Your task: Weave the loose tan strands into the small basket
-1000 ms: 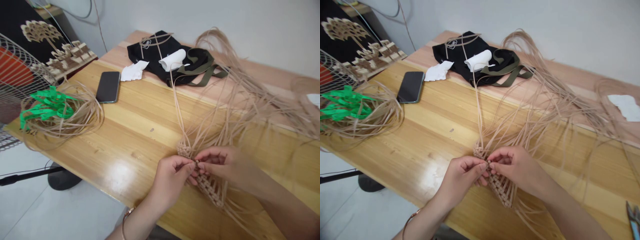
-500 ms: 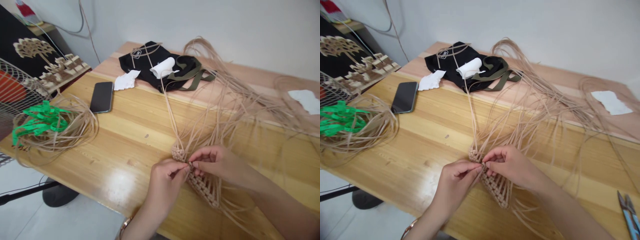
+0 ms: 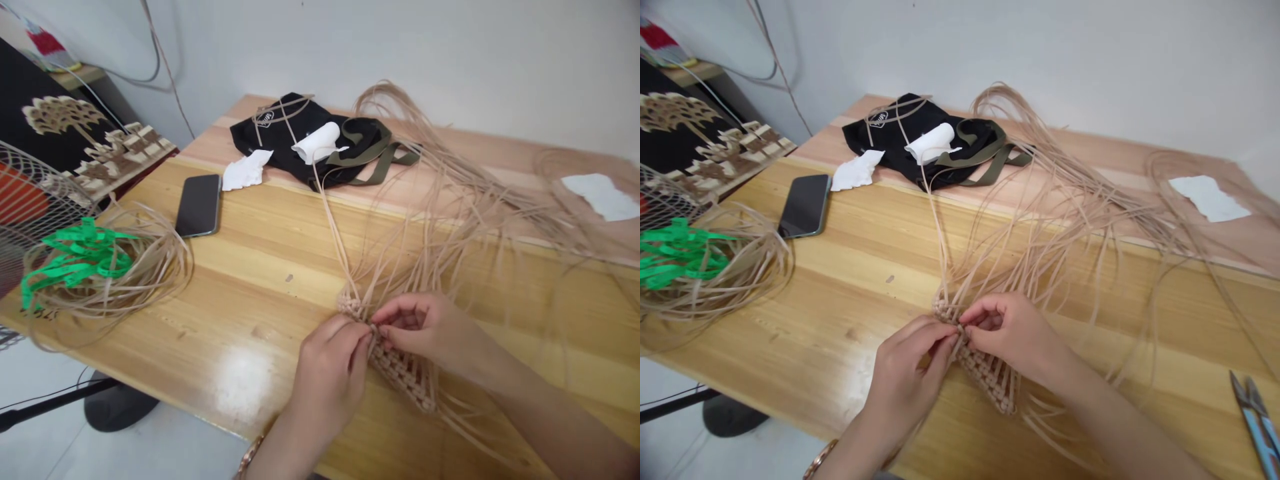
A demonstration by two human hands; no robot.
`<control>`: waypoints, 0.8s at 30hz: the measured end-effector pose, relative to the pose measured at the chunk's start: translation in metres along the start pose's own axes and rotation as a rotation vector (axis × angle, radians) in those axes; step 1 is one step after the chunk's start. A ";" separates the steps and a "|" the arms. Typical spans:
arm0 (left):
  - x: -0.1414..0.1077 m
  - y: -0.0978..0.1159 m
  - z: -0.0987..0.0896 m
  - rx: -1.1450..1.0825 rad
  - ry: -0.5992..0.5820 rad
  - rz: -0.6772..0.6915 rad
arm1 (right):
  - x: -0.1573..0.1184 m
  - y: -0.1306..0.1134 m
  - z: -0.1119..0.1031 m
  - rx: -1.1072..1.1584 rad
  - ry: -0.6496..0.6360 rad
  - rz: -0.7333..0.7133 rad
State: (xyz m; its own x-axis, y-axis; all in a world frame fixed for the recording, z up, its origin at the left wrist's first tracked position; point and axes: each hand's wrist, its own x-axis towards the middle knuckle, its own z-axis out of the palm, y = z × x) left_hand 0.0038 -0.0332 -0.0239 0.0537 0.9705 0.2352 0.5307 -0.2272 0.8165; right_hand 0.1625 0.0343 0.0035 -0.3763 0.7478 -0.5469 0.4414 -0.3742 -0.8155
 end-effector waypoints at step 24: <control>-0.001 -0.003 -0.005 0.042 0.052 0.140 | 0.009 0.000 -0.001 0.176 -0.112 0.064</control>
State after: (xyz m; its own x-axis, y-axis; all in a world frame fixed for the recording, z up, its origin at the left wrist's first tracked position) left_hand -0.0018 -0.0339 -0.0239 0.0863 0.9238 0.3730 0.5564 -0.3553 0.7511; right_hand 0.1597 0.0414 -0.0010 -0.4448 0.6577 -0.6080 0.3219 -0.5161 -0.7937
